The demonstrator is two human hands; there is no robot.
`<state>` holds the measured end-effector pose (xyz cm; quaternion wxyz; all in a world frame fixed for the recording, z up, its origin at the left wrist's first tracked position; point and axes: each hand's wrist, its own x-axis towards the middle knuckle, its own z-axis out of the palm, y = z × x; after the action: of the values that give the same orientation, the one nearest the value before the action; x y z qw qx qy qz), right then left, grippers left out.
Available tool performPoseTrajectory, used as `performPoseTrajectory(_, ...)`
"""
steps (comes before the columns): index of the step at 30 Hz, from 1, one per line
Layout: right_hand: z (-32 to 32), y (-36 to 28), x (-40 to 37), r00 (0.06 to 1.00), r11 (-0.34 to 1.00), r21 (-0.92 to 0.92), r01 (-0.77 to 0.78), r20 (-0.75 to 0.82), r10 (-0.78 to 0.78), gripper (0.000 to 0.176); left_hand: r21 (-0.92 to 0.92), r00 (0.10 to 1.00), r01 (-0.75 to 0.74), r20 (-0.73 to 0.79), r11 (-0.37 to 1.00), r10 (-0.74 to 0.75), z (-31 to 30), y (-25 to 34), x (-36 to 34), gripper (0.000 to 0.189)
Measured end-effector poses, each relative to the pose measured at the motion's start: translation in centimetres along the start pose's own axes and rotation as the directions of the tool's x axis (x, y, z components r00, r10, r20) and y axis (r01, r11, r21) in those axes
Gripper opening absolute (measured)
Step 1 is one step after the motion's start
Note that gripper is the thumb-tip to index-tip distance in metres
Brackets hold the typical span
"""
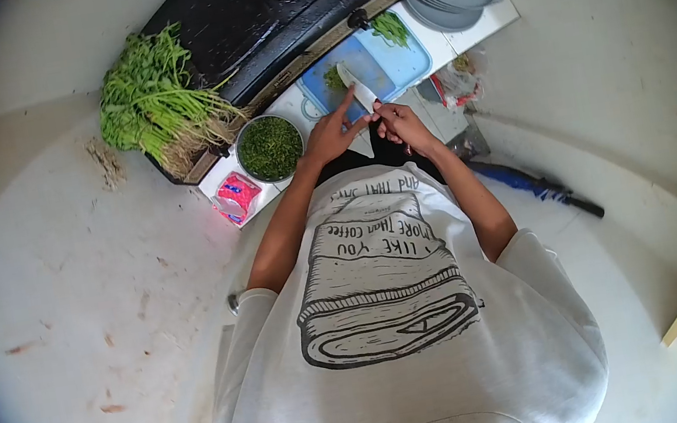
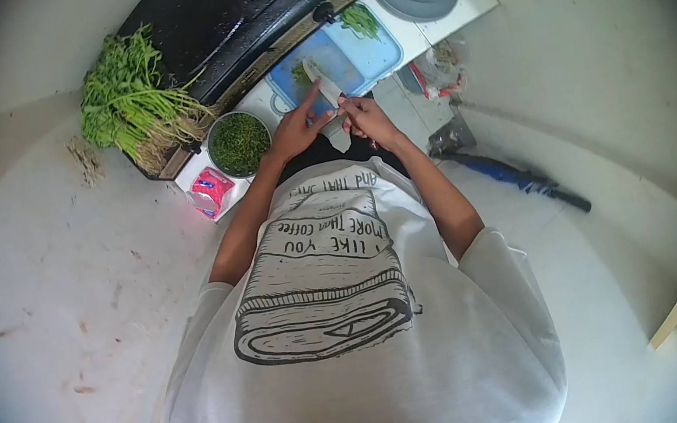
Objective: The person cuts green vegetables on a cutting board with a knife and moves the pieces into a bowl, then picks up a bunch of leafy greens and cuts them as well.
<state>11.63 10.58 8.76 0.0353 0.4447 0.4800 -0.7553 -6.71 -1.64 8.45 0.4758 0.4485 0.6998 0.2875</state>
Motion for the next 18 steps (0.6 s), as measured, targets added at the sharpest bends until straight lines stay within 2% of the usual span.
performPoseTrajectory(1, 0.5, 0.0, -0.8, 1.0, 1.0, 0.018, -0.001, -0.023, 0.001, 0.045, 0.095, 0.998, 0.018, -0.06, 0.995, -0.012, 0.1, -0.1, 0.0, 0.08)
performPoseTrajectory(2, 0.8, -0.1, -1.4, 0.999, 0.999, 0.041, -0.026, -0.036, 0.028, 0.044, 0.102, 0.999, 0.005, -0.037, 0.995, -0.002, 0.1, -0.4, 0.0, 0.08)
performPoseTrajectory(4, 0.9, 0.4, -2.1, 0.997, 0.996, 0.077, -0.045, -0.064, 0.05, 0.043, 0.066, 0.981, 0.044, -0.191, 0.997, -0.031, 0.2, -1.6, 0.3, 0.08)
performPoseTrajectory(7, 0.1, 2.0, -2.5, 0.997, 0.996, 0.09, -0.027, -0.075, 0.033, 0.044, 0.145, 0.977, 0.069, -0.21, 0.987, -0.037, -0.8, -2.8, 1.3, 0.082)
performPoseTrajectory(11, -2.1, 3.1, -2.2, 0.986, 0.999, -0.014, 0.031, -0.162, -0.033, 0.044, 0.147, 0.978, 0.066, -0.207, 0.987, -0.035, -2.1, -2.3, 3.0, 0.077)
performPoseTrajectory(13, -3.2, 2.8, -2.4, 0.979, 0.998, -0.05, 0.05, -0.196, -0.059, 0.045, 0.157, 0.975, 0.008, -0.219, 0.988, 0.027, -2.3, -1.4, 4.2, 0.065)
performPoseTrajectory(14, -3.9, 2.6, -2.4, 0.971, 0.995, -0.082, 0.062, -0.227, -0.079, 0.045, 0.16, 0.977, 0.008, -0.214, 0.987, 0.026, -2.2, -0.8, 5.0, 0.065)
performPoseTrajectory(16, -5.4, 2.2, -2.4, 0.955, 0.986, -0.152, 0.066, -0.277, -0.107, 0.046, 0.205, 0.972, -0.077, -0.201, 0.976, 0.119, -2.1, 0.5, 6.8, 0.049)
performPoseTrajectory(18, -6.8, 1.7, -2.7, 0.95, 0.985, -0.16, 0.067, -0.29, -0.112, 0.046, 0.244, 0.964, -0.123, -0.2, 0.962, 0.174, -1.6, 1.8, 8.7, 0.044)
